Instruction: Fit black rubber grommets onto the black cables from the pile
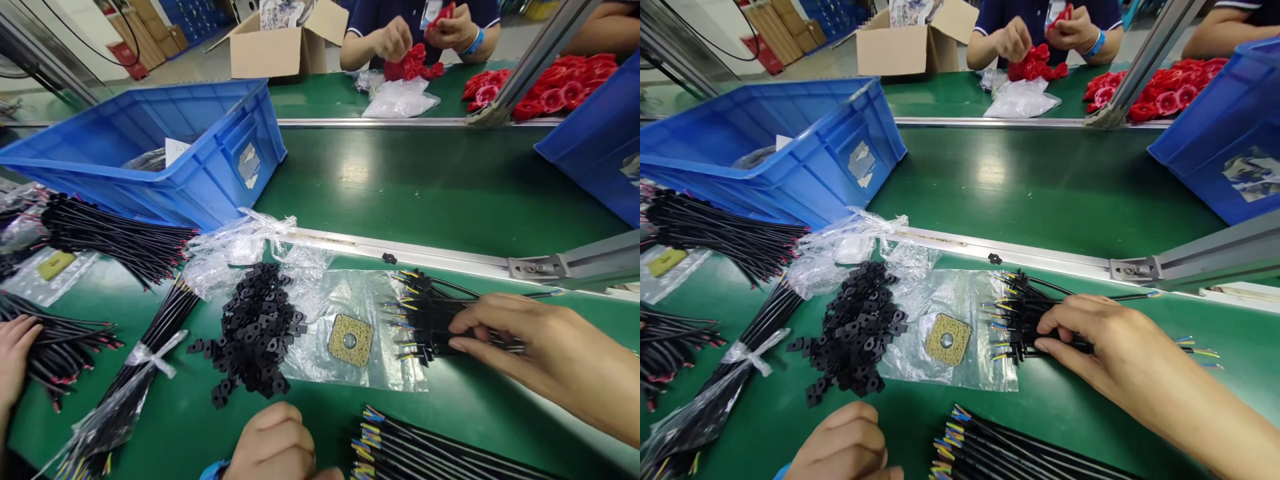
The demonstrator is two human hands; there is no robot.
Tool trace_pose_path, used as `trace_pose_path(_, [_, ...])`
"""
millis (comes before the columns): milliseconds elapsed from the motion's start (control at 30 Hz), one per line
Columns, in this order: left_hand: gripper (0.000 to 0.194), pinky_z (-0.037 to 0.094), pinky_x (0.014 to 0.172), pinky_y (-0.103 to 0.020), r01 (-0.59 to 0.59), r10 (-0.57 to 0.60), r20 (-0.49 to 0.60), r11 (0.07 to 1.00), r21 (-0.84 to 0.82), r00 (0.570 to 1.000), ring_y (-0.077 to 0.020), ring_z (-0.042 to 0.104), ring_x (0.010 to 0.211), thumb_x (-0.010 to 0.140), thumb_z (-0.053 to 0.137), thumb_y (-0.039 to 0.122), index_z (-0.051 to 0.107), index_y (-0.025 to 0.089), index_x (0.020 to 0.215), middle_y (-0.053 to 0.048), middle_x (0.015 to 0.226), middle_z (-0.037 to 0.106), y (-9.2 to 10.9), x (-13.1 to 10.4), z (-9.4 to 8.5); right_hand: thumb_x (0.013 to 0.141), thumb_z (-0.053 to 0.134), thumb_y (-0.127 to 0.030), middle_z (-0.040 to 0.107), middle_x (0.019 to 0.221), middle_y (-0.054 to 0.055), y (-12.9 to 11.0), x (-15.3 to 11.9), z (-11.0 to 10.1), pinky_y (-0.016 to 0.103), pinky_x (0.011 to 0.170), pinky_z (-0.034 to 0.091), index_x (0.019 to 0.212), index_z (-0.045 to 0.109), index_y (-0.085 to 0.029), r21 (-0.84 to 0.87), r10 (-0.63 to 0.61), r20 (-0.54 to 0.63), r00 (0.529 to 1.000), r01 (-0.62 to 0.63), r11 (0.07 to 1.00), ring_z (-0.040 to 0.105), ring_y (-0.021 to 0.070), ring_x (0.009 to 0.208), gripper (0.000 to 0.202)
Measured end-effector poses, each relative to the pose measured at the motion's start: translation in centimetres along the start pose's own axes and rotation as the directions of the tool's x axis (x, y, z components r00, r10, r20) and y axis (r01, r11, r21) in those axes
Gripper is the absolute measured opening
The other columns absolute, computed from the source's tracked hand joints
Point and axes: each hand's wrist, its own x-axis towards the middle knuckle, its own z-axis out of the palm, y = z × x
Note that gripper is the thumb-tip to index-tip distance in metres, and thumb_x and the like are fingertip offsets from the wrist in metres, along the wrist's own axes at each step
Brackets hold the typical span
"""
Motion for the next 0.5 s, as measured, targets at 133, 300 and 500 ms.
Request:
trace_pose_path(133, [0.007,0.052,0.05,-0.033,-0.073,0.07,-0.034,0.995,-0.065,0.997,-0.0162,0.055,0.048,0.095,0.065,0.025,0.069,0.03,0.095,0.003,0.057,0.057,1.4,1.2,1.0,0.104,0.055,-0.051,0.074,0.082,0.001,-1.4,-1.2,-0.9,0.031,0.056,0.054,0.089,0.076,-0.03,-0.008,-0.019,0.048,0.999,0.019,1.0,0.07,0.0179,0.067,0.033])
trace_pose_path(300, [0.028,0.048,0.055,-0.03,-0.148,0.146,-0.036,0.988,-0.048,0.989,-0.0136,0.055,0.055,0.109,0.042,0.025,0.055,0.021,0.084,0.001,0.058,0.056,2.0,3.1,-0.6,0.105,0.055,-0.041,0.074,0.085,0.002,-3.3,-4.8,0.6,0.03,0.061,0.056,0.092,0.075,-0.027,-0.087,0.014,0.071,0.997,-0.007,0.996,0.072,0.0179,0.071,0.028])
trace_pose_path(500, [0.036,0.042,0.054,-0.028,-0.134,0.129,-0.225,0.991,-0.008,0.966,-0.0132,0.047,0.055,0.107,0.047,0.023,0.044,0.022,0.072,0.003,0.059,0.045,1.6,2.9,-1.6,0.099,0.058,-0.019,0.075,0.092,0.005,-7.2,-7.0,6.0,0.034,0.079,0.059,0.105,0.076,-0.022,-0.212,0.073,0.165,0.984,-0.037,0.977,0.073,0.0213,0.085,0.019])
